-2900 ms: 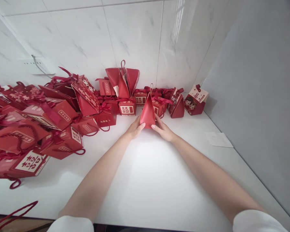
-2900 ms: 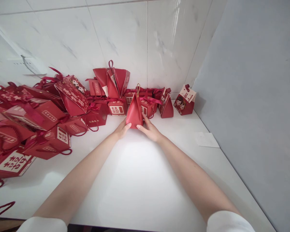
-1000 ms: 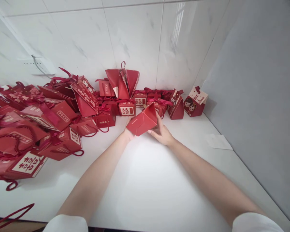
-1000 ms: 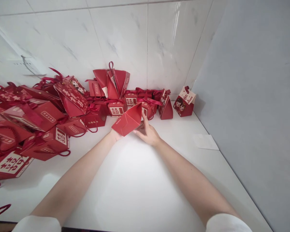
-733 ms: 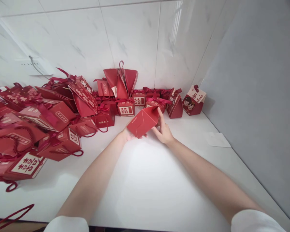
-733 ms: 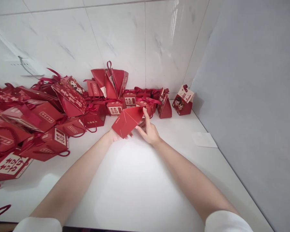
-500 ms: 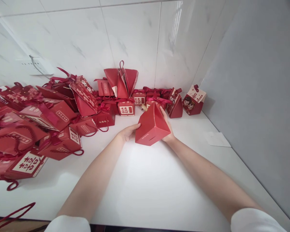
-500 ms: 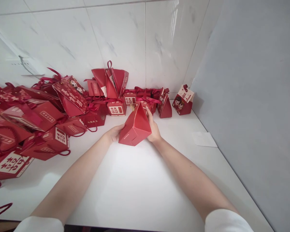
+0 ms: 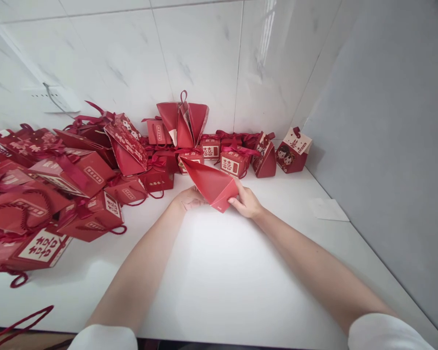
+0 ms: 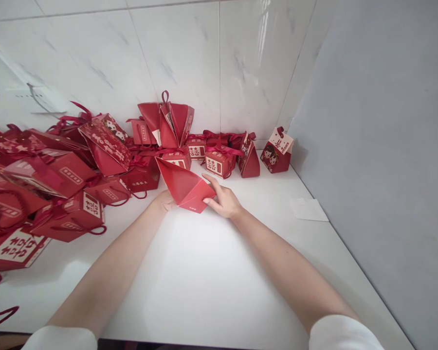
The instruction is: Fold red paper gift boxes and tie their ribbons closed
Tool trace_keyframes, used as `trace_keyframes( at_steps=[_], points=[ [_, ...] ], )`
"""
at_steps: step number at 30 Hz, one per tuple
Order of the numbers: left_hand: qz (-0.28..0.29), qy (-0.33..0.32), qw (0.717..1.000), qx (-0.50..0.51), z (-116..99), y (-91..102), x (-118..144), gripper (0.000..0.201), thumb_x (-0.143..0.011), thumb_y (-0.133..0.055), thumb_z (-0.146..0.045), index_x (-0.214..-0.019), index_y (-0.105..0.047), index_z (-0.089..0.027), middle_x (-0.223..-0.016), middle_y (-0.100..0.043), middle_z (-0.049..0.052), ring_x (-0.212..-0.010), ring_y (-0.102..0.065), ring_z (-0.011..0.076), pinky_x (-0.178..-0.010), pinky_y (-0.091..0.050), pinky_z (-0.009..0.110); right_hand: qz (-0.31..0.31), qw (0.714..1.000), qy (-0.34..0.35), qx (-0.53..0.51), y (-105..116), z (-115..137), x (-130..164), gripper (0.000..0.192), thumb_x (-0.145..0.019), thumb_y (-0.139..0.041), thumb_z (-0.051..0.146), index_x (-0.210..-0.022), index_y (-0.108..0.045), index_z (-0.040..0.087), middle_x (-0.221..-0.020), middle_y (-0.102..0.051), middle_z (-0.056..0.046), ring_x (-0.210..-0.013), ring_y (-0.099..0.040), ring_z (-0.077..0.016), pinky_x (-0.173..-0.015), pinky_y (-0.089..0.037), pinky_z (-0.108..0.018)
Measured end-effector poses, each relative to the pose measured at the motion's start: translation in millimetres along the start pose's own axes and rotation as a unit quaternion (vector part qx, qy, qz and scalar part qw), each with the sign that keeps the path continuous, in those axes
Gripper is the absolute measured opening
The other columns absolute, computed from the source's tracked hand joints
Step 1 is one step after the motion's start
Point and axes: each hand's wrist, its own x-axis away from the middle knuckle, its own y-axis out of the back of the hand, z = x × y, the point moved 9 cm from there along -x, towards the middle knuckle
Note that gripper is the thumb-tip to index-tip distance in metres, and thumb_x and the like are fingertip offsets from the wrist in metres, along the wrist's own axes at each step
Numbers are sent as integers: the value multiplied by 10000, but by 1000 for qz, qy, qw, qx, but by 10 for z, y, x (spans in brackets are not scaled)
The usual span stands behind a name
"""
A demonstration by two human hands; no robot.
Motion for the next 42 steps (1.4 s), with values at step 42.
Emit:
trace_keyframes(
  at_steps=[42],
  points=[
    [0, 64, 998, 19, 124, -203, 15, 430, -694, -724, -44, -1104, -617, -115, -976, -748, 131, -1054, -676, 299, -1023, -443, 463, -69, 990, -124, -22, 122, -294, 37, 499, -985, -317, 559, -1299, -501, 218, -911, -738, -64, -796, -691, -264, -729, -534, -377]
  ],
)
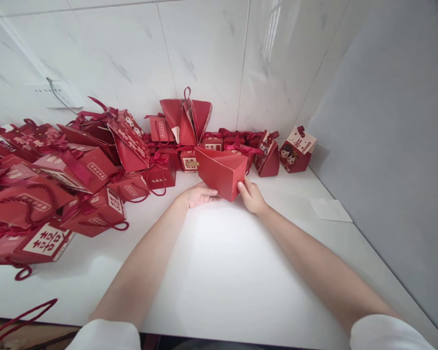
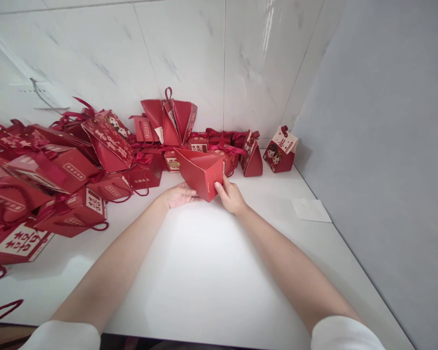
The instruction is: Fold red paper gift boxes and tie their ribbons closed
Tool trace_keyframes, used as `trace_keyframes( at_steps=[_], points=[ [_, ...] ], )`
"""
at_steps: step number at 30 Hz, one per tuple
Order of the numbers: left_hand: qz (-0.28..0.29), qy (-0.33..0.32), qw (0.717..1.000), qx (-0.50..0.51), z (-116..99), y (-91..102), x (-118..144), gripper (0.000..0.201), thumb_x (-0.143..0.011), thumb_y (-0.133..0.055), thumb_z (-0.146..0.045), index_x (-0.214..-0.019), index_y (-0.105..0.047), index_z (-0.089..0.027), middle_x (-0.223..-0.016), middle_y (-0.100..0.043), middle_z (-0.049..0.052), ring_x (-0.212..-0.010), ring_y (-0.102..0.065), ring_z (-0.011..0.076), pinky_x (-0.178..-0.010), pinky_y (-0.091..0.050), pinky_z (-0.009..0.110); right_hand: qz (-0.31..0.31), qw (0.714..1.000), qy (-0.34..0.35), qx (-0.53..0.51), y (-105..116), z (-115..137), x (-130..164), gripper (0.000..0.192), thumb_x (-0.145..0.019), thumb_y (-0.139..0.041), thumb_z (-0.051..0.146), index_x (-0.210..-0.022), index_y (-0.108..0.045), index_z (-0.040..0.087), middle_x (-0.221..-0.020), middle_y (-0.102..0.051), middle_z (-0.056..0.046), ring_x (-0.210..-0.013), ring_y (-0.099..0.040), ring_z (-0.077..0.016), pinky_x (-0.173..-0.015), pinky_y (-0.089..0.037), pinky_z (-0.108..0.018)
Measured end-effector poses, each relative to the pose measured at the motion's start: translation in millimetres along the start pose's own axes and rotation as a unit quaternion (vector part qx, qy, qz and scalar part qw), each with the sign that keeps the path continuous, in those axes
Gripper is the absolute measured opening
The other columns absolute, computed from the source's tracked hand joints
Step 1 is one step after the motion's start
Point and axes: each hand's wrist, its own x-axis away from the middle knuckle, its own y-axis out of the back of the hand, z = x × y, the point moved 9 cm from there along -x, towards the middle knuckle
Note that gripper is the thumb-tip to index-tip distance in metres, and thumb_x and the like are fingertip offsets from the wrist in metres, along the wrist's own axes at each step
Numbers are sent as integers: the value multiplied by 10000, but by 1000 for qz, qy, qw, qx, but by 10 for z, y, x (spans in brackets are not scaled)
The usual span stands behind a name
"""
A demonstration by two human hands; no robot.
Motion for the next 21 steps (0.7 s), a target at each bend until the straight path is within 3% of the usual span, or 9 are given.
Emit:
trace_keyframes(
  at_steps=[10, 15, 18, 21],
  points=[
    [-5, -3, 1000, 3, -24, -36, 32, 455, -747, -730, -156, -1173, -585, -90, -989, -743, 156, -1018, -690, 298, -1018, -450, 463, -3, 1000, -11, -7, 2, -21, -10, 497, -987, -316, 556, -1295, -514, 219, -922, -739, -64, -809, -690, -265, -733, -540, -391],
    [-25, -39, 999, 10, -54, -39, 3, 488, -775, -714, -199, -1232, -561, -117, -1062, -730, 144, -1074, -668, 291, -1002, -468, 427, 8, 1000, -9, -21, -23, -11, -17, 487, -980, -337, 563, -1283, -516, 226, -908, -739, -60, -824, -702, -266, -755, -547, -393],
    [-49, -110, 993, 16, -271, -159, -21, 496, -785, -723, -262, -1241, -561, -153, -1128, -711, 121, -1108, -644, 266, -960, -500, 370, 31, 998, -12, -54, -67, 15, -26, 486, -972, -378, 559, -1312, -471, 225, -880, -727, -49, -771, -706, -237, -762, -551, -372],
    [-93, -222, 970, 16, -718, -425, 70, 500, -815, -712, -365, -1261, -561, -197, -1221, -667, 93, -1149, -608, 270, -930, -526, 353, 45, 996, -17, -71, -101, 39, -31, 503, -967, -408, 549, -1351, -407, 225, -879, -712, -43, -720, -695, -206, -757, -550, -357]
  ],
)
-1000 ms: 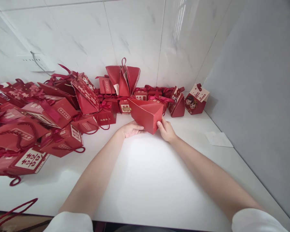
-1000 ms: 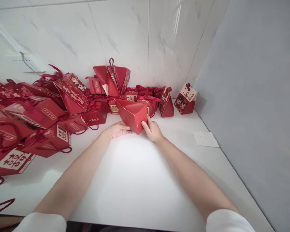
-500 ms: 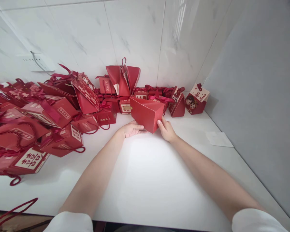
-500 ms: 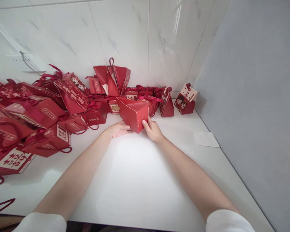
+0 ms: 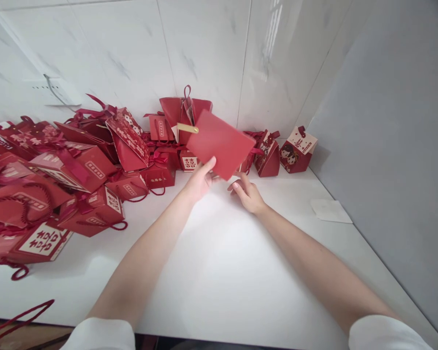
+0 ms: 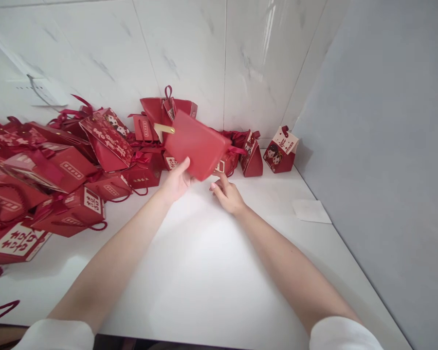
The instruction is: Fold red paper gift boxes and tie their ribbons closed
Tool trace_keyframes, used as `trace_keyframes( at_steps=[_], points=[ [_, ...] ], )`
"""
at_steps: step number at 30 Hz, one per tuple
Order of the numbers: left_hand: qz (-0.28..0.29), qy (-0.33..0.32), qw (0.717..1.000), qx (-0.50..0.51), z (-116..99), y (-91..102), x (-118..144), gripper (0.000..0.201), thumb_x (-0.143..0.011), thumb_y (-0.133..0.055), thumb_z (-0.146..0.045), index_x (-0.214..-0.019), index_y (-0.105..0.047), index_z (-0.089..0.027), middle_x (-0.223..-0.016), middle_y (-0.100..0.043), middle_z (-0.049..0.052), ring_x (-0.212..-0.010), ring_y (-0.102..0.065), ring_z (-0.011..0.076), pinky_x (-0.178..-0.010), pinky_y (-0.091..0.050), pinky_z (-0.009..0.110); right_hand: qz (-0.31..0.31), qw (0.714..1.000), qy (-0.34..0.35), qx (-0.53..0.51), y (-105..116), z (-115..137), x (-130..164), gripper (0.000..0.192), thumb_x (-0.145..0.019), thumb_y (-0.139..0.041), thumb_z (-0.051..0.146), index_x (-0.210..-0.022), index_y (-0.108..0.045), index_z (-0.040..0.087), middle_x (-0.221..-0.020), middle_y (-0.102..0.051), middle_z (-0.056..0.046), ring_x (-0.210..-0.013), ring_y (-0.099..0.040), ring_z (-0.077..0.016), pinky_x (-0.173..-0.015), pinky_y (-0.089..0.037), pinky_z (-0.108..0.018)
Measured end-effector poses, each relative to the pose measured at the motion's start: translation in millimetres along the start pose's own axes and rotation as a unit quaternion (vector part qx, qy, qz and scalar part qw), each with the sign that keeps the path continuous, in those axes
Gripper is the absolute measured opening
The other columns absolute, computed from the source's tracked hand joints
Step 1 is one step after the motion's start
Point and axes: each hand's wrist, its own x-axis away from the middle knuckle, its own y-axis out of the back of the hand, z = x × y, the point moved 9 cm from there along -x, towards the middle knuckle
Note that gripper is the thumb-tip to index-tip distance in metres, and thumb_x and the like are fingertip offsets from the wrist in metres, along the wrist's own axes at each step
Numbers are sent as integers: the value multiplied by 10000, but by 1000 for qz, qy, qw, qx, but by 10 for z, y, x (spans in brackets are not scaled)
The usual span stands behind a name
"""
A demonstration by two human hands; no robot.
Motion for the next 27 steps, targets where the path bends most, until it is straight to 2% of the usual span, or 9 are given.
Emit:
trace_keyframes(
  at_steps=[3, 7, 10, 14, 17, 21, 24, 27],
  points=[
    [-93, -45, 994, 46, -381, -257, 29, 507, -846, -676, -454, -1290, -545, -246, -1268, -626, 57, -1241, -547, 266, -958, -520, 315, 18, 1000, -7, 15, -47, -2, -3, 476, -960, -430, 540, -1318, -432, 227, -886, -709, -45, -702, -683, -192, -737, -548, -347],
    [-62, -67, 988, 127, -622, -778, 82, 497, -920, -567, -486, -1365, -495, -276, -1369, -523, 19, -1332, -465, 309, -965, -513, 308, 23, 998, 3, 59, -72, 16, -6, 405, -950, -464, 475, -1262, -486, 218, -839, -705, -28, -680, -668, -185, -703, -531, -322],
    [-86, -90, 986, 114, -639, -970, 159, 442, -975, -462, -456, -1385, -468, -292, -1400, -485, -15, -1361, -434, 284, -981, -501, 299, 19, 995, 18, 93, -67, 53, -9, 371, -921, -497, 412, -1226, -524, 202, -789, -708, -19, -648, -654, -191, -639, -514, -299],
    [-142, -86, 980, 109, -531, -1027, 245, 427, -921, -579, -420, -1308, -516, -251, -1395, -503, -1, -1346, -463, 227, -1039, -489, 295, 22, 992, 14, 122, -62, 61, -11, 365, -885, -516, 337, -1213, -558, 183, -809, -732, -23, -664, -666, -197, -631, -509, -282],
    [-157, -84, 978, 106, -475, -1032, 261, 386, -895, -604, -457, -1233, -547, -279, -1396, -509, -16, -1332, -487, 207, -1054, -492, 306, 35, 991, 3, 128, -72, 58, -6, 363, -875, -515, 295, -1216, -578, 186, -847, -742, -26, -724, -685, -205, -664, -510, -278],
    [-151, -82, 981, 91, -418, -1030, 233, 328, -918, -570, -459, -1202, -542, -297, -1396, -513, -33, -1303, -521, 202, -1030, -520, 328, 46, 991, -11, 125, -72, 80, 1, 407, -883, -523, 292, -1279, -564, 204, -947, -749, -43, -839, -700, -230, -727, -519, -296],
    [-135, -84, 985, 68, -372, -1003, 181, 358, -926, -551, -479, -1232, -525, -295, -1439, -473, -10, -1333, -491, 233, -1030, -521, 352, 49, 991, -17, 125, -68, 96, -1, 457, -872, -550, 291, -1319, -541, 198, -1011, -745, -59, -900, -697, -250, -758, -523, -311],
    [-103, -96, 990, 29, -344, -982, 108, 401, -957, -447, -539, -1278, -502, -306, -1456, -448, 0, -1359, -457, 252, -1033, -518, 364, 44, 990, -11, 130, -59, 111, -3, 454, -878, -536, 278, -1323, -539, 192, -1019, -744, -62, -920, -693, -255, -779, -520, -321]
  ],
)
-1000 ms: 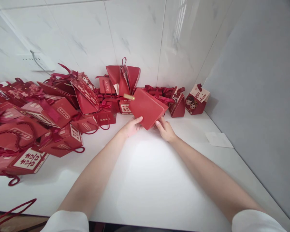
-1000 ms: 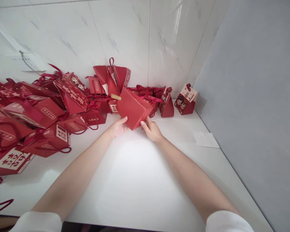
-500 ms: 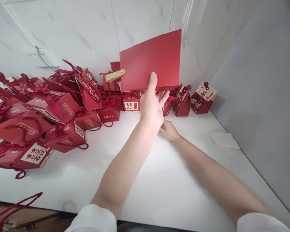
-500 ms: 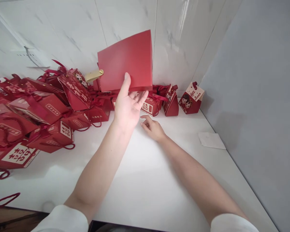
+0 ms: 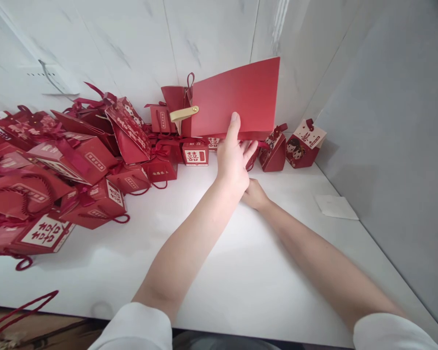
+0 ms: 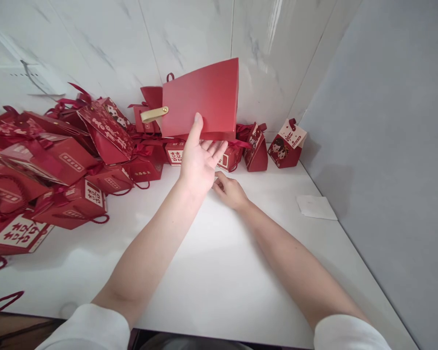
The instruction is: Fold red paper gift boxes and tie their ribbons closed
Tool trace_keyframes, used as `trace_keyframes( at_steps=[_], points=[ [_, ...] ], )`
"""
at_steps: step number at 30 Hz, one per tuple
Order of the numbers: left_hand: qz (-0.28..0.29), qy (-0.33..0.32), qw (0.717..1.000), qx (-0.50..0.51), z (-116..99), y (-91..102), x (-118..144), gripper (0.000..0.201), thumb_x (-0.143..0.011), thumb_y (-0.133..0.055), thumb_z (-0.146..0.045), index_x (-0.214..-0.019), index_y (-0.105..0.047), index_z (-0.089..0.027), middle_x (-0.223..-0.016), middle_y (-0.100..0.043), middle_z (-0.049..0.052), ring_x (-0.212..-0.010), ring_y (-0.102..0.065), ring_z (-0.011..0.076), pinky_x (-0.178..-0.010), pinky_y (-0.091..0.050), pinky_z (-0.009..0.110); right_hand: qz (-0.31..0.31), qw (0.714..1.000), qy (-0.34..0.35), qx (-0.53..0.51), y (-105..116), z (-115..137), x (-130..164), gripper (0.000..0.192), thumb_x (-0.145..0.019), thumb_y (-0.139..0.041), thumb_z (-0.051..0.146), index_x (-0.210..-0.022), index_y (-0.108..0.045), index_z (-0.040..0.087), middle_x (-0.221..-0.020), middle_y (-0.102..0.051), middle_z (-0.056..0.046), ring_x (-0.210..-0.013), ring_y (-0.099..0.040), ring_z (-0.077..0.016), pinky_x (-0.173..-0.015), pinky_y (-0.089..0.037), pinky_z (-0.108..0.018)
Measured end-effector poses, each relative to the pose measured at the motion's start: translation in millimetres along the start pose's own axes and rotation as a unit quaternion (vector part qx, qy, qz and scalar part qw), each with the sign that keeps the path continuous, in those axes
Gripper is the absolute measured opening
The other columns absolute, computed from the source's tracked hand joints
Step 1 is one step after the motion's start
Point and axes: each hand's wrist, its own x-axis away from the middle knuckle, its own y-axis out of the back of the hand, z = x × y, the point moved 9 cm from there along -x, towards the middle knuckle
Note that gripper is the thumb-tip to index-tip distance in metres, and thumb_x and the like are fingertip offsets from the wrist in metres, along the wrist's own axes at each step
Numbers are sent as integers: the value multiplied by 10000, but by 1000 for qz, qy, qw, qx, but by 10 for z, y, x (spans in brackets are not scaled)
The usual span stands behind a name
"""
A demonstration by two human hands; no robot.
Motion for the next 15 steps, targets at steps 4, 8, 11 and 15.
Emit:
trace_keyframes(
  at_steps=[4, 8, 11, 15],
  points=[
    [12, -21, 999, -37, 5, 29, -56, 441, -966, -372, -583, -1285, -501, -306, -1445, -453, 4, -1350, -463, 260, -1003, -538, 364, 2, 1000, 14, 9, -17, -3, 5, 389, -862, -539, 256, -1241, -599, 193, -967, -745, -52, -881, -692, -249, -786, -511, -328],
    [-12, -19, 999, -40, -10, 88, -61, 454, -953, -402, -588, -1292, -483, -296, -1410, -488, 24, -1325, -493, 245, -993, -548, 356, -29, 999, 29, -7, 12, -60, 0, 236, -826, -500, 180, -983, -676, 183, -867, -729, -44, -792, -677, -218, -759, -504, -317],
    [-3, -40, 997, -64, -70, 114, -87, 467, -955, -383, -598, -1300, -479, -299, -1397, -497, 24, -1324, -495, 242, -1005, -543, 365, -55, 997, 51, -19, 50, -24, -7, 192, -822, -467, 172, -827, -659, 184, -860, -711, -48, -828, -657, -213, -805, -496, -331],
    [-25, -55, 996, -68, -247, 214, -138, 445, -944, -451, -560, -1295, -482, -290, -1403, -495, 33, -1327, -495, 243, -1024, -525, 371, -140, 971, 26, -193, 185, 225, 34, 210, -926, -457, 335, -906, -627, 212, -949, -695, -51, -895, -645, -203, -780, -514, -325]
  ],
)
